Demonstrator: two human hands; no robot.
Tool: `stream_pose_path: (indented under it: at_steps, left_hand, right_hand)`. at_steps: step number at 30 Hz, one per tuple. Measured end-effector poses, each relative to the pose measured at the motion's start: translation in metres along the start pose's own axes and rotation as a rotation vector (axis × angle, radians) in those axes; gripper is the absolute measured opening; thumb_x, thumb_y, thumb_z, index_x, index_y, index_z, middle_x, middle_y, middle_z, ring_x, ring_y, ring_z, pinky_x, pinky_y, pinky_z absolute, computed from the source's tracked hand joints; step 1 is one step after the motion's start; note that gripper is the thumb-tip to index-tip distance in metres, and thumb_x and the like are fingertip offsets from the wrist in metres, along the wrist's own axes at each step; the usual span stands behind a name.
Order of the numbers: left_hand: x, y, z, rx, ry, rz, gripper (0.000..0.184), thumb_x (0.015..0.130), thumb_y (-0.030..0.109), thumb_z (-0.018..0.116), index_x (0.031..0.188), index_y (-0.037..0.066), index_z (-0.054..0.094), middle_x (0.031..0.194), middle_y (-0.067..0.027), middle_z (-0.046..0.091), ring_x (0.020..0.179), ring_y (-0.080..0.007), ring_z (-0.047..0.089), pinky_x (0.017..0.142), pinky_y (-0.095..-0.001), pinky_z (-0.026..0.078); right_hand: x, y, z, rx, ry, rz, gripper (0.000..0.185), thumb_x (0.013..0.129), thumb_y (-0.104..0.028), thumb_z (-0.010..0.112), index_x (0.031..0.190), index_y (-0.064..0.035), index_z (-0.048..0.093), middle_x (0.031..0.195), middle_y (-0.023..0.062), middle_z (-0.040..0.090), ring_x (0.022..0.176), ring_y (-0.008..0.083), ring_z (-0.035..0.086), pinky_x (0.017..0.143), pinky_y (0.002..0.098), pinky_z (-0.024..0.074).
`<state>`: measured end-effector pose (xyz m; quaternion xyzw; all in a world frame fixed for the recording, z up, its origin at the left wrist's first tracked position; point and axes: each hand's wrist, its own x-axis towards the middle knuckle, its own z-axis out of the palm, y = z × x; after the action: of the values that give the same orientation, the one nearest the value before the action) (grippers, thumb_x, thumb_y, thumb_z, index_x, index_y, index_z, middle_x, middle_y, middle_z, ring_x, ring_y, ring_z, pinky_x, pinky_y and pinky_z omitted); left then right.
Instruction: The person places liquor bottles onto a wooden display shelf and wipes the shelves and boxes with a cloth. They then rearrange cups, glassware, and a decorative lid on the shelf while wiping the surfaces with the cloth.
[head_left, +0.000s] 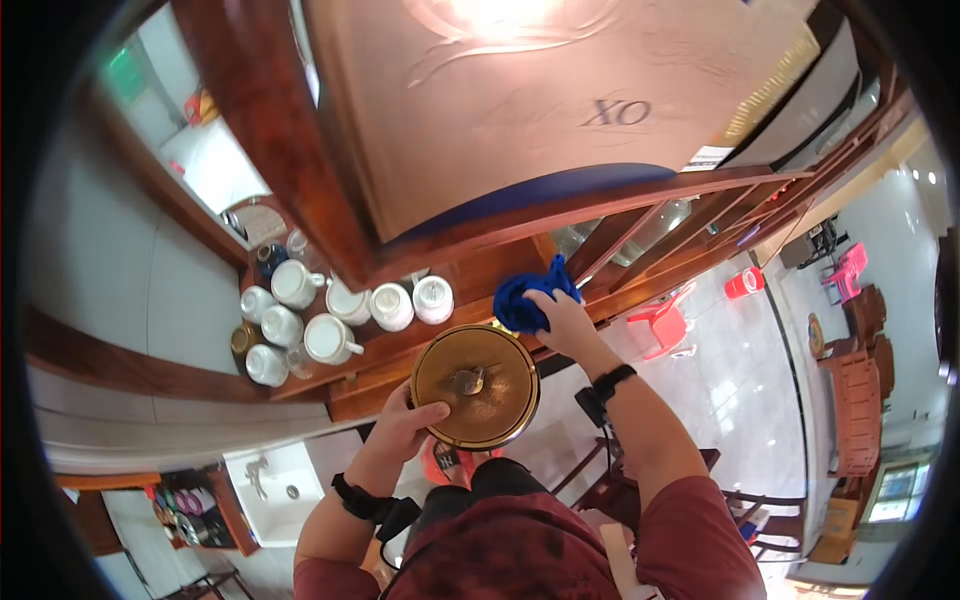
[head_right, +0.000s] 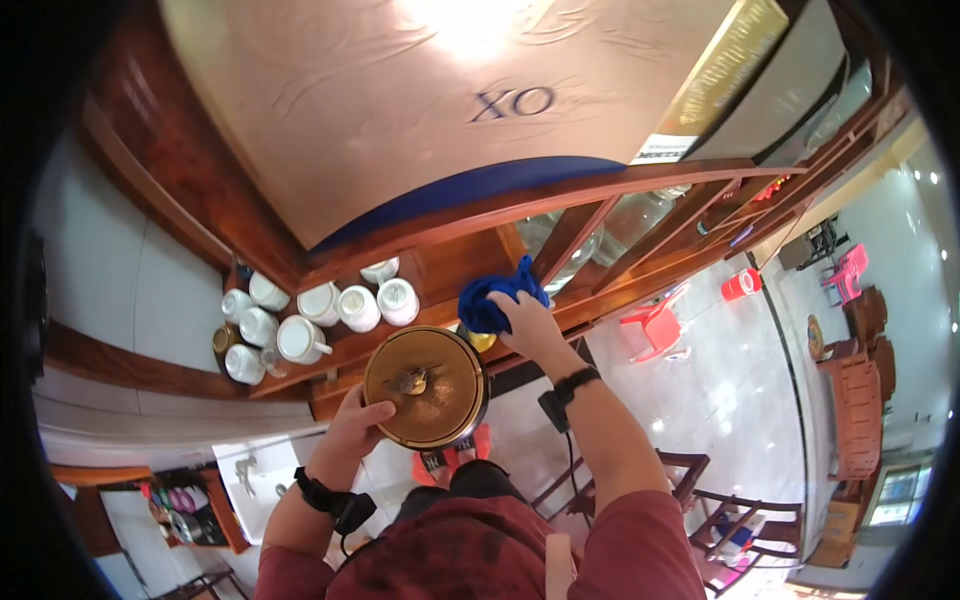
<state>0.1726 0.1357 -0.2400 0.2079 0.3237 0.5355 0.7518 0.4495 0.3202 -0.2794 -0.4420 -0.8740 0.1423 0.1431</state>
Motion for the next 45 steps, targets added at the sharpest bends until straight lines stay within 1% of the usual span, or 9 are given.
stream_pose_path:
  at_steps: [8,11,12,14,26,28,33,38,45]
  left_hand:
    - [0.046,0.013,0.02,0.065,0.054,0.035,0.054,0.091,0.019,0.066,0.135,-0.003,0.044,0.127,-0.014,0.058,0.112,-0.024,0.062,0.095,-0.0373,0.052]
    - [0.072,0.013,0.031,-0.066,0.089,0.044,0.044,0.097,0.015,0.058,0.136,-0.001,0.044,0.132,-0.0138,0.057,0.121,-0.0265,0.057,0.101,-0.0419,0.048]
    - [0.081,0.013,0.034,-0.05,0.089,0.041,0.044,0.097,0.015,0.058,0.136,-0.001,0.044,0.132,-0.0138,0.057,0.121,-0.0265,0.057,0.101,-0.0419,0.048]
    - [0.099,0.012,0.044,-0.05,0.212,0.07,0.044,0.097,0.016,0.057,0.136,0.0,0.044,0.133,-0.0136,0.056,0.122,-0.0269,0.057,0.103,-0.043,0.048]
    - [0.233,-0.005,0.058,-0.038,0.431,0.159,0.037,0.089,0.02,0.071,0.12,0.005,0.056,0.117,-0.0089,0.063,0.105,-0.0219,0.063,0.093,-0.0399,0.054]
    - [0.252,-0.008,0.06,-0.061,0.578,0.195,0.038,0.085,0.02,0.077,0.114,0.004,0.059,0.112,-0.0075,0.062,0.098,-0.0196,0.063,0.078,-0.0343,0.056]
    - [0.289,-0.006,0.047,-0.067,0.673,0.2,0.038,0.085,0.019,0.076,0.115,0.006,0.058,0.116,-0.0075,0.059,0.099,-0.0203,0.061,0.079,-0.0372,0.055]
    - [0.317,-0.005,0.035,-0.011,0.718,0.216,0.041,0.085,0.028,0.078,0.118,0.011,0.059,0.113,-0.0025,0.063,0.097,-0.0169,0.062,0.082,-0.0319,0.054]
    - [0.322,0.003,0.038,0.046,0.71,0.138,0.05,0.08,0.03,0.082,0.118,0.009,0.056,0.117,-0.0096,0.048,0.105,-0.0258,0.05,0.081,-0.0475,0.057]
  right_hand:
    - [-0.004,-0.022,-0.089,0.354,1.276,0.14,0.077,0.062,-0.001,0.071,0.133,-0.0028,0.043,0.121,0.0139,0.052,0.119,0.0314,0.051,0.107,0.0403,0.0355]
    - [0.044,-0.022,-0.116,0.351,1.306,0.182,0.091,0.065,-0.005,0.08,0.141,-0.003,0.03,0.128,0.0145,0.044,0.121,0.0292,0.046,0.109,0.04,0.032]
    - [0.067,-0.03,-0.106,0.755,1.377,0.168,0.092,0.066,-0.006,0.08,0.14,-0.0029,0.028,0.125,0.0156,0.043,0.12,0.0298,0.045,0.108,0.0398,0.0326]
    - [0.078,-0.015,-0.073,0.29,1.474,0.306,0.09,0.067,-0.007,0.081,0.139,-0.0026,0.027,0.124,0.0164,0.043,0.118,0.0306,0.047,0.105,0.0398,0.0346]
    - [0.029,0.046,0.035,0.55,1.067,0.381,0.075,0.071,-0.011,0.078,0.136,-0.0023,0.041,0.126,0.0158,0.051,0.117,0.0329,0.055,0.1,0.0385,0.0436]
    - [0.016,0.058,0.04,0.532,0.923,0.368,0.071,0.072,-0.015,0.078,0.133,-0.0053,0.044,0.12,0.0177,0.052,0.111,0.0376,0.055,0.097,0.0418,0.045]
    - [-0.038,0.051,0.031,0.937,0.882,0.449,0.053,0.079,-0.003,0.066,0.129,-0.0034,0.05,0.107,0.014,0.065,0.102,0.0198,0.062,0.093,0.0327,0.0467]
    - [-0.079,0.045,0.033,1.18,0.828,0.395,0.059,0.08,-0.002,0.067,0.135,-0.0024,0.044,0.119,0.0064,0.058,0.114,0.0178,0.054,0.102,0.0316,0.0393]
    - [-0.086,0.029,0.003,1.147,0.726,0.28,0.064,0.078,-0.003,0.07,0.134,-0.004,0.039,0.122,0.0072,0.054,0.114,0.0178,0.054,0.101,0.0324,0.0414]
